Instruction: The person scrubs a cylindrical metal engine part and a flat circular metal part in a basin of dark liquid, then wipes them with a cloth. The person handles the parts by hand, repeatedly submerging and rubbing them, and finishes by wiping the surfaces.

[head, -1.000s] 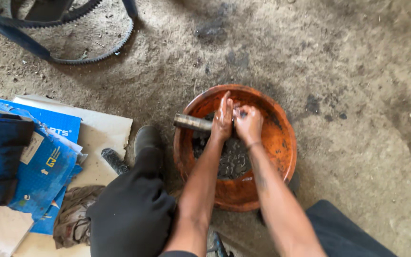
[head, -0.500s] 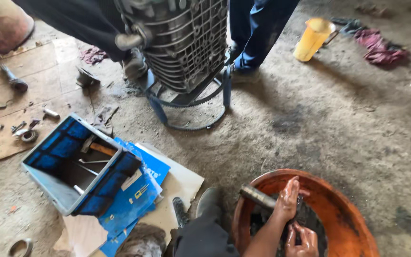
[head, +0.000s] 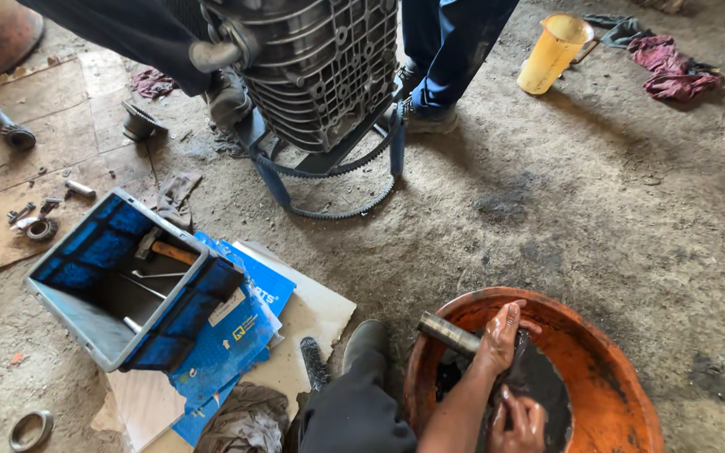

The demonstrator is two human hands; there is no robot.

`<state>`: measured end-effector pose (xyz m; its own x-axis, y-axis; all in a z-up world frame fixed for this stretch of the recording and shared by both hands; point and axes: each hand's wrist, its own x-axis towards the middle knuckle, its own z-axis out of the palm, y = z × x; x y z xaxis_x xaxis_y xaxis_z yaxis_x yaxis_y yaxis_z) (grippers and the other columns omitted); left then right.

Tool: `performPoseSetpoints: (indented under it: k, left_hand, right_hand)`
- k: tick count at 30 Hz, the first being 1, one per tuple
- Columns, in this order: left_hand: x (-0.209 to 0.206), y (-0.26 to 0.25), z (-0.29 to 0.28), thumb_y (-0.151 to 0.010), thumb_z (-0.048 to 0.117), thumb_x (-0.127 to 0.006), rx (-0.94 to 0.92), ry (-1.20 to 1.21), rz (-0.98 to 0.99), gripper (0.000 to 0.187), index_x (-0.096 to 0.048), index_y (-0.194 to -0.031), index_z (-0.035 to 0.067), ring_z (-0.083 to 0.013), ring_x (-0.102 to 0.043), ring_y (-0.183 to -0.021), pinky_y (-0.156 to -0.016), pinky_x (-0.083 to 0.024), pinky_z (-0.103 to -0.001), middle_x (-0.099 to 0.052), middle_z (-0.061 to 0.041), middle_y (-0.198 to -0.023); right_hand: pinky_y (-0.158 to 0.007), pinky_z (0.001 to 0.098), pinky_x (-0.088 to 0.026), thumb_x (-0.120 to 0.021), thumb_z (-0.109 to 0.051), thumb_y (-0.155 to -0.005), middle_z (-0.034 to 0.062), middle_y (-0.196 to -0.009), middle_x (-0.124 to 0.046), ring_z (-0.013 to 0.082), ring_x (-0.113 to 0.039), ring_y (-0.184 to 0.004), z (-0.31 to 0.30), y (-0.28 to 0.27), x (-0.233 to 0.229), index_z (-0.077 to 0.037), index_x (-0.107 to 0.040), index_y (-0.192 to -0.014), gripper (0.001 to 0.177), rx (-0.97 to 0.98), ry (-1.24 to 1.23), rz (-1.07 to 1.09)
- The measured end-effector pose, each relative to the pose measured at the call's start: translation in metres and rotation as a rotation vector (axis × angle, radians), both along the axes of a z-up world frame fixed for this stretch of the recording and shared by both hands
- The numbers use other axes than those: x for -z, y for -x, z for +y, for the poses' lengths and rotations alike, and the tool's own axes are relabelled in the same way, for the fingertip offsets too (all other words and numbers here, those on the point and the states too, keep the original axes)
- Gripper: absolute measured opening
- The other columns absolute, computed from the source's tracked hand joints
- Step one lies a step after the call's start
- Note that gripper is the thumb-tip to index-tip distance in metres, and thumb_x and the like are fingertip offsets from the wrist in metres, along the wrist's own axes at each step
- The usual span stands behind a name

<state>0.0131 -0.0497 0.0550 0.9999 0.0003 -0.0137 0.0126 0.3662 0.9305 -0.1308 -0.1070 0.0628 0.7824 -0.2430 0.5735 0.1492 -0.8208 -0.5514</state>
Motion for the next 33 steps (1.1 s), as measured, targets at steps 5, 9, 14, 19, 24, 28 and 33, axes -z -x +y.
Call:
performPoseSetpoints:
  k: [5, 9, 14, 19, 24, 28, 33]
  left_hand:
    - [-0.003, -0.002, 0.0, -0.111, 0.061, -0.029, -0.003, -0.041, 0.022, 0.075, -0.058, -0.139, -0.001, -0.0161, -0.065, -0.105, -0.103, -0.042, -0.028, -0.075, -0.014, -0.098]
    - [-0.006, -0.01, -0.002, -0.109, 0.062, -0.025, 0.01, -0.051, 0.057, 0.076, -0.061, -0.135, 0.0, -0.0175, -0.066, -0.1, -0.096, -0.046, -0.03, -0.076, -0.013, -0.096]
    - [-0.009, 0.001, 0.004, -0.11, 0.058, -0.03, 0.031, -0.071, 0.047, 0.072, -0.062, -0.132, -0.002, -0.0207, -0.068, -0.092, -0.085, -0.051, -0.034, -0.074, -0.013, -0.096]
    - [-0.029, 0.01, 0.012, -0.112, 0.049, -0.041, -0.061, -0.158, -0.058, 0.059, -0.065, -0.125, -0.003, -0.0201, -0.07, -0.097, -0.091, -0.052, -0.031, -0.075, -0.014, -0.096]
    - [-0.041, 0.016, 0.007, -0.104, 0.041, -0.059, -0.044, -0.182, 0.023, 0.046, -0.068, -0.117, -0.002, -0.0179, -0.072, -0.092, -0.081, -0.055, -0.032, -0.075, -0.013, -0.097]
    - [-0.044, 0.012, 0.006, -0.103, 0.036, -0.065, -0.05, -0.209, 0.024, 0.039, -0.069, -0.115, -0.001, -0.0155, -0.072, -0.092, -0.08, -0.055, -0.03, -0.075, -0.011, -0.097]
    - [-0.039, 0.013, 0.002, -0.103, 0.033, -0.064, -0.042, -0.202, 0.038, 0.036, -0.068, -0.114, -0.001, -0.0152, -0.071, -0.091, -0.08, -0.055, -0.03, -0.075, -0.011, -0.096]
  right_hand:
    - [-0.08, 0.0382, -0.055, -0.075, -0.003, -0.085, 0.0138, -0.101, -0.066, 0.0297, -0.067, -0.092, 0.002, -0.002, -0.016, -0.007, -0.075, -0.103, 0.018, 0.013, -0.066, 0.07]
    - [-0.089, 0.0405, -0.054, -0.074, -0.003, -0.087, 0.0141, -0.101, -0.066, 0.0321, -0.066, -0.098, -0.004, -0.035, -0.048, -0.004, -0.074, -0.101, 0.015, -0.038, 0.003, 0.12]
    - [-0.091, 0.0392, -0.053, -0.07, -0.003, -0.092, 0.0173, -0.108, -0.062, 0.0331, -0.066, -0.098, 0.002, -0.044, -0.054, -0.001, -0.069, -0.106, 0.015, -0.062, -0.161, 0.097]
    - [-0.088, 0.0422, -0.053, -0.073, -0.003, -0.087, 0.0174, -0.104, -0.064, 0.0359, -0.064, -0.101, 0.001, 0.002, -0.022, -0.002, -0.068, -0.102, 0.016, -0.12, -0.028, 0.015]
    - [-0.087, 0.0431, -0.055, -0.069, -0.002, -0.078, 0.0141, -0.104, -0.066, 0.0323, -0.065, -0.102, -0.041, 0.032, 0.039, -0.007, -0.07, -0.101, 0.023, -0.236, 0.015, 0.093]
    - [-0.092, 0.051, -0.05, -0.07, -0.011, -0.077, 0.0138, -0.122, -0.056, 0.0357, -0.055, -0.115, -0.093, 0.022, 0.072, -0.013, -0.063, -0.116, 0.039, -0.18, 0.082, 0.277]
    - [-0.097, 0.0609, -0.043, -0.071, -0.022, -0.076, 0.0134, -0.144, -0.043, 0.04, -0.044, -0.131, -0.144, 0.0, 0.094, -0.022, -0.055, -0.135, 0.061, 0.073, 0.386, 0.589]
